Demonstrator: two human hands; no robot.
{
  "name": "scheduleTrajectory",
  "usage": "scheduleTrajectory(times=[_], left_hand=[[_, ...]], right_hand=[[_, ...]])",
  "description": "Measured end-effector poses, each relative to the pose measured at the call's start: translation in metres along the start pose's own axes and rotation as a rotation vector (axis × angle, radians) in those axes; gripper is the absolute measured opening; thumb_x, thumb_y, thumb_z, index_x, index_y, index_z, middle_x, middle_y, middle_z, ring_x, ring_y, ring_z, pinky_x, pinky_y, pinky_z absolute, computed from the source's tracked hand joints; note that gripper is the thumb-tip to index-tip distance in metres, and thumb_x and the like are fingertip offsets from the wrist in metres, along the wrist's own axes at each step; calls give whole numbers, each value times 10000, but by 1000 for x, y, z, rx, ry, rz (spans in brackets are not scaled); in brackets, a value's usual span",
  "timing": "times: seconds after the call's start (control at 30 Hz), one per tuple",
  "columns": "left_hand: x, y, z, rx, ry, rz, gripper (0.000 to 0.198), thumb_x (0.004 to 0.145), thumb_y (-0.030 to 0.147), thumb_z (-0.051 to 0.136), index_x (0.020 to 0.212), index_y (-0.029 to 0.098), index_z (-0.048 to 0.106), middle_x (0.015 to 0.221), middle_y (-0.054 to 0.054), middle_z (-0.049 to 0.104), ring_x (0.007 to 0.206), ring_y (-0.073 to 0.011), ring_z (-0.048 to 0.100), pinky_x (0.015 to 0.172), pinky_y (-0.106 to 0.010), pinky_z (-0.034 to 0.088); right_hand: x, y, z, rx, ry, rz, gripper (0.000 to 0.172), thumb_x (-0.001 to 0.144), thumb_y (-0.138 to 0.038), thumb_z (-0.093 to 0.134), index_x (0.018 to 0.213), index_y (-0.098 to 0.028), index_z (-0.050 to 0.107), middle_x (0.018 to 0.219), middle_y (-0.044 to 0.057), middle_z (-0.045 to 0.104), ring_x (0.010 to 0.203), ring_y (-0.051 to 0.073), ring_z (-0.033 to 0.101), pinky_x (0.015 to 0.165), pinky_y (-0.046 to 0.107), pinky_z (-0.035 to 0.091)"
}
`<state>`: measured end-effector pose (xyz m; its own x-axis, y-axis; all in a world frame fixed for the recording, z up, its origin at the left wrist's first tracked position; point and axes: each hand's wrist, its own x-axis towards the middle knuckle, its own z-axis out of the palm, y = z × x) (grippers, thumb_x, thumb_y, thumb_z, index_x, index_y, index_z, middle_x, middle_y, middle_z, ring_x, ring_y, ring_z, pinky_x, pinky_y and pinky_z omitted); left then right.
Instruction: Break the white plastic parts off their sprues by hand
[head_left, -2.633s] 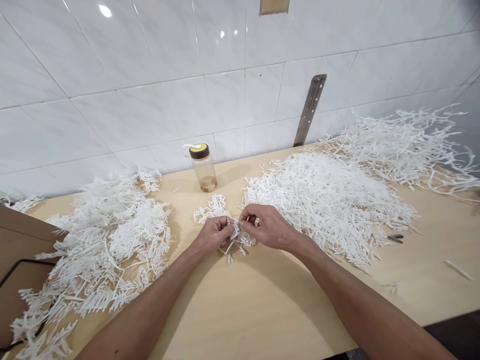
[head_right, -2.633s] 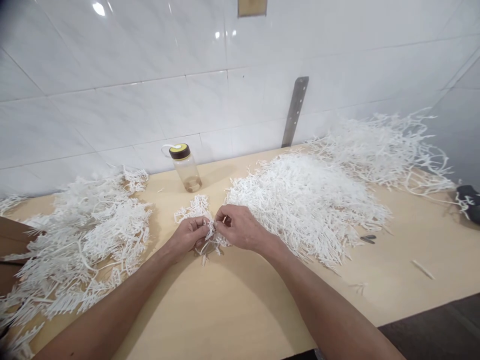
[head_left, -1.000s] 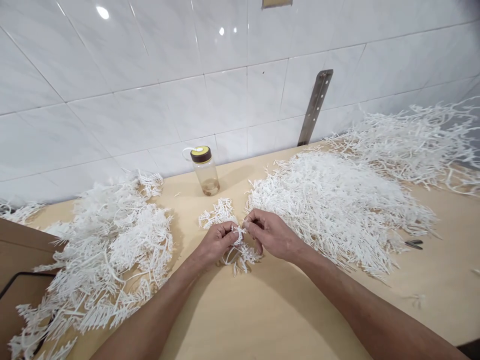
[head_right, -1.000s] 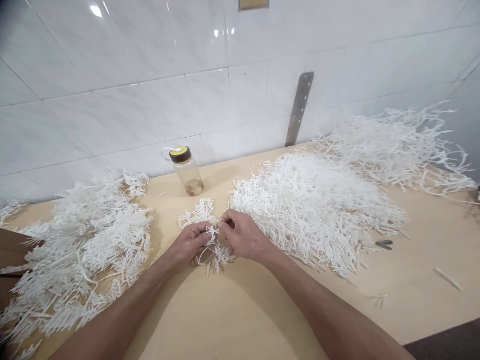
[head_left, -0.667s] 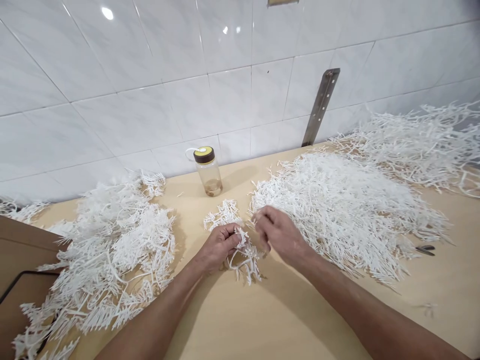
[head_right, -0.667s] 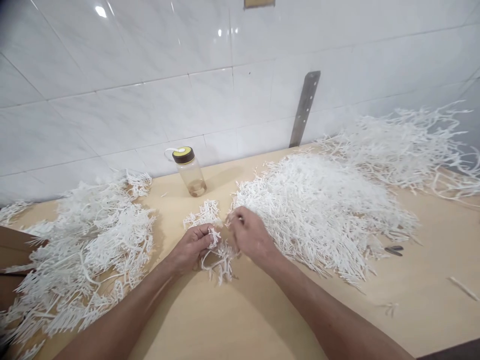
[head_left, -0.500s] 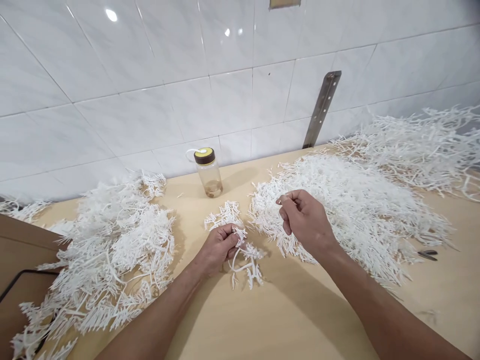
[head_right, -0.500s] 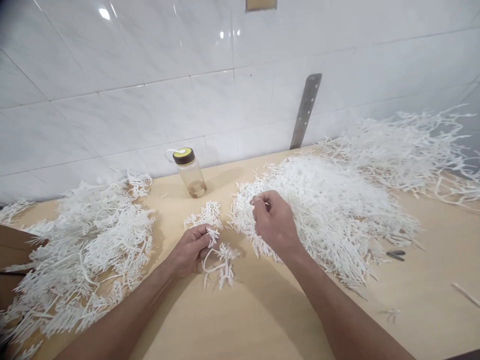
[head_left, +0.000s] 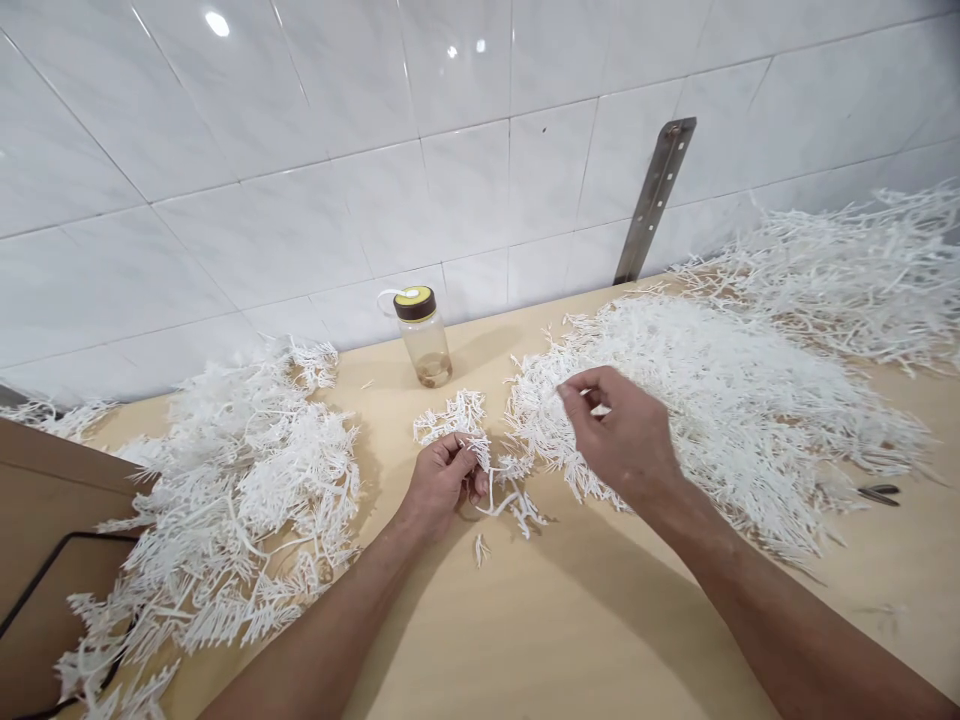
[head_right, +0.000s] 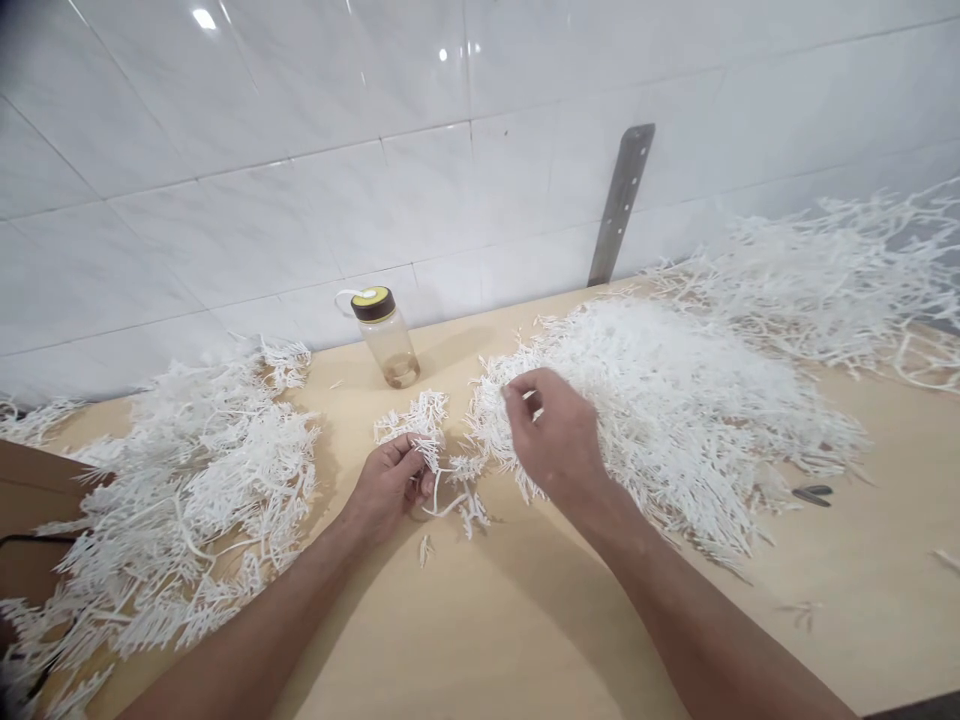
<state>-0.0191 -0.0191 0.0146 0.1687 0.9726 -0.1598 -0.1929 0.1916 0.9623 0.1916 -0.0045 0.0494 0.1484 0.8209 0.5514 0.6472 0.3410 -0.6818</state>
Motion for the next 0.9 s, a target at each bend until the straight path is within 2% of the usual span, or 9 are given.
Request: scheduleTrajectory(times=[0.07, 0.13, 0.23, 0.47, 0.63, 0.73, 0.9], left_hand=[[0, -1, 0, 13, 17, 24, 273, 766, 398, 712, 745, 163, 573, 498, 19, 598, 396, -77, 480, 432, -191, 369], [1, -1, -1, 26, 32, 50, 282, 774, 407, 706, 741, 162, 570, 509, 17, 603, 410, -84, 500, 444, -198, 396], [1, -1, -1, 38, 27, 54, 288, 774, 420, 706, 784, 158, 586, 491, 26, 592, 399, -83, 481, 433, -195, 388], [1, -2, 0, 79, 57, 64, 310, 755, 431, 719, 835, 160, 592, 500, 34, 593, 414, -82, 493, 425, -177, 378], [-1, -3, 3, 150, 115, 95, 342, 746, 463, 733, 865, 169, 606, 460, 52, 566, 373, -77, 467, 399, -169, 352], [-1, -3, 3, 137, 132, 87, 391, 730, 479, 751, 931, 167, 626, 477, 45, 590, 378, -94, 499, 411, -188, 395], [0, -2, 4, 115, 102, 100, 393, 719, 460, 768, 929, 141, 672, 546, -3, 661, 462, -129, 580, 501, -241, 488]], right_hand=[[-10, -11, 9, 78, -133, -6, 205, 932, -347, 543, 795, -200, 583, 683, 31, 635, 587, 154, 569, 527, 266, 439], [-18, -18, 18, 118, -200, -12, 197, 917, -324, 549, 759, -205, 555, 656, 14, 612, 557, 137, 537, 502, 253, 417], [-21, -17, 24, 121, -203, 7, 162, 881, -279, 560, 736, -210, 536, 644, 3, 599, 554, 132, 524, 512, 252, 415], [-16, -8, 19, 119, -165, 138, 132, 856, -319, 591, 778, -221, 549, 632, -1, 621, 521, 139, 540, 509, 269, 415], [-21, -9, 22, 180, -225, 113, 155, 884, -374, 586, 863, -223, 559, 657, 0, 638, 510, 134, 543, 508, 271, 428], [-24, -9, 23, 234, -262, 105, 162, 898, -377, 581, 872, -217, 576, 709, 13, 657, 533, 132, 570, 520, 273, 459], [-20, -12, 19, 492, -329, 303, 205, 859, -405, 640, 892, -212, 578, 632, -12, 621, 481, 134, 587, 425, 253, 498]])
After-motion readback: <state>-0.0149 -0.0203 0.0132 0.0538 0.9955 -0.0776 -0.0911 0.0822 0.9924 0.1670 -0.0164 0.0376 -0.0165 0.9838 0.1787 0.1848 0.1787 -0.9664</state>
